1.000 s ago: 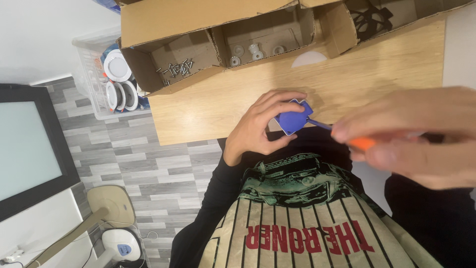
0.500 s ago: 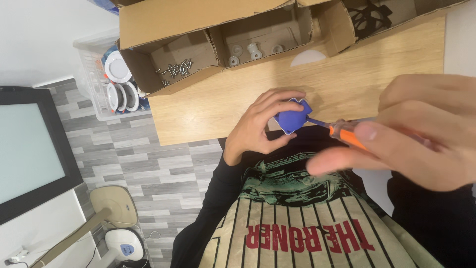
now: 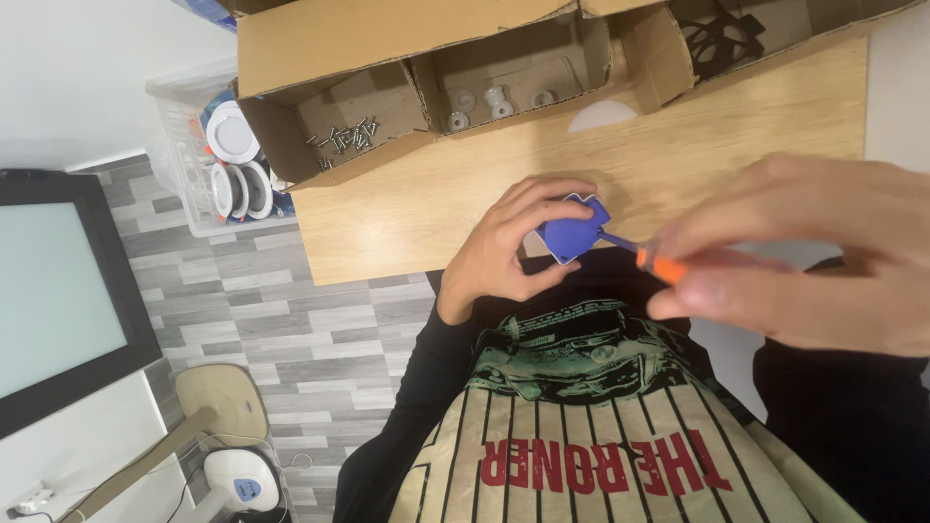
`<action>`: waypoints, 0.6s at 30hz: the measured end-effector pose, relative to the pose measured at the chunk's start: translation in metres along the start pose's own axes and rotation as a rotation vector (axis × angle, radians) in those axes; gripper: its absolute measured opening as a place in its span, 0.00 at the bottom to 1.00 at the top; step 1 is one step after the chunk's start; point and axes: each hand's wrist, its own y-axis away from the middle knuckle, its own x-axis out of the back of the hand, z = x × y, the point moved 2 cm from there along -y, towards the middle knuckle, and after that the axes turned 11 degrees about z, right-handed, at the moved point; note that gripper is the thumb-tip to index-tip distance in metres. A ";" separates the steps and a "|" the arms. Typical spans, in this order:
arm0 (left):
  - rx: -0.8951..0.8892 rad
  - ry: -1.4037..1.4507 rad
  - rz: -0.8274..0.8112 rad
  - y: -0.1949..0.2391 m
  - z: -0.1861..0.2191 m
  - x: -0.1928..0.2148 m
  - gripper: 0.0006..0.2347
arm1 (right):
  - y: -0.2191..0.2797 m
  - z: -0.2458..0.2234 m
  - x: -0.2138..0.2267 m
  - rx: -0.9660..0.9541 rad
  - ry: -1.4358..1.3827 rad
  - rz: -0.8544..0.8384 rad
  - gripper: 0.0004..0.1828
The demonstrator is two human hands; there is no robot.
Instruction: The person assembles a small electrical component by inserting a white plastic piece into a blue housing. They then use a screwdriver to tighten screws into the blue housing, securing the assembly. The person handles the component and screwdriver throughout the process.
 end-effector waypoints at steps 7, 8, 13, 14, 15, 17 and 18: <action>-0.006 -0.004 0.006 0.001 -0.002 0.000 0.22 | -0.002 0.022 -0.012 -0.241 -0.382 -0.097 0.36; -0.003 0.001 0.008 0.001 -0.002 0.000 0.22 | 0.001 0.023 -0.013 0.271 -0.173 0.080 0.18; 0.017 -0.006 0.010 0.001 -0.002 0.001 0.22 | 0.015 0.019 -0.007 -0.932 0.009 -0.293 0.37; 0.008 -0.002 0.010 0.001 -0.002 0.000 0.22 | 0.017 0.028 -0.010 -0.603 -0.130 -0.282 0.31; 0.000 0.002 0.011 0.001 -0.003 -0.001 0.22 | 0.020 0.035 -0.010 -0.275 -0.266 -0.253 0.28; -0.008 0.006 0.015 0.001 -0.003 -0.001 0.22 | 0.010 0.017 -0.008 -0.038 -0.224 -0.139 0.22; -0.017 0.004 0.022 0.000 -0.002 0.000 0.22 | 0.005 0.006 -0.005 0.203 -0.177 -0.024 0.18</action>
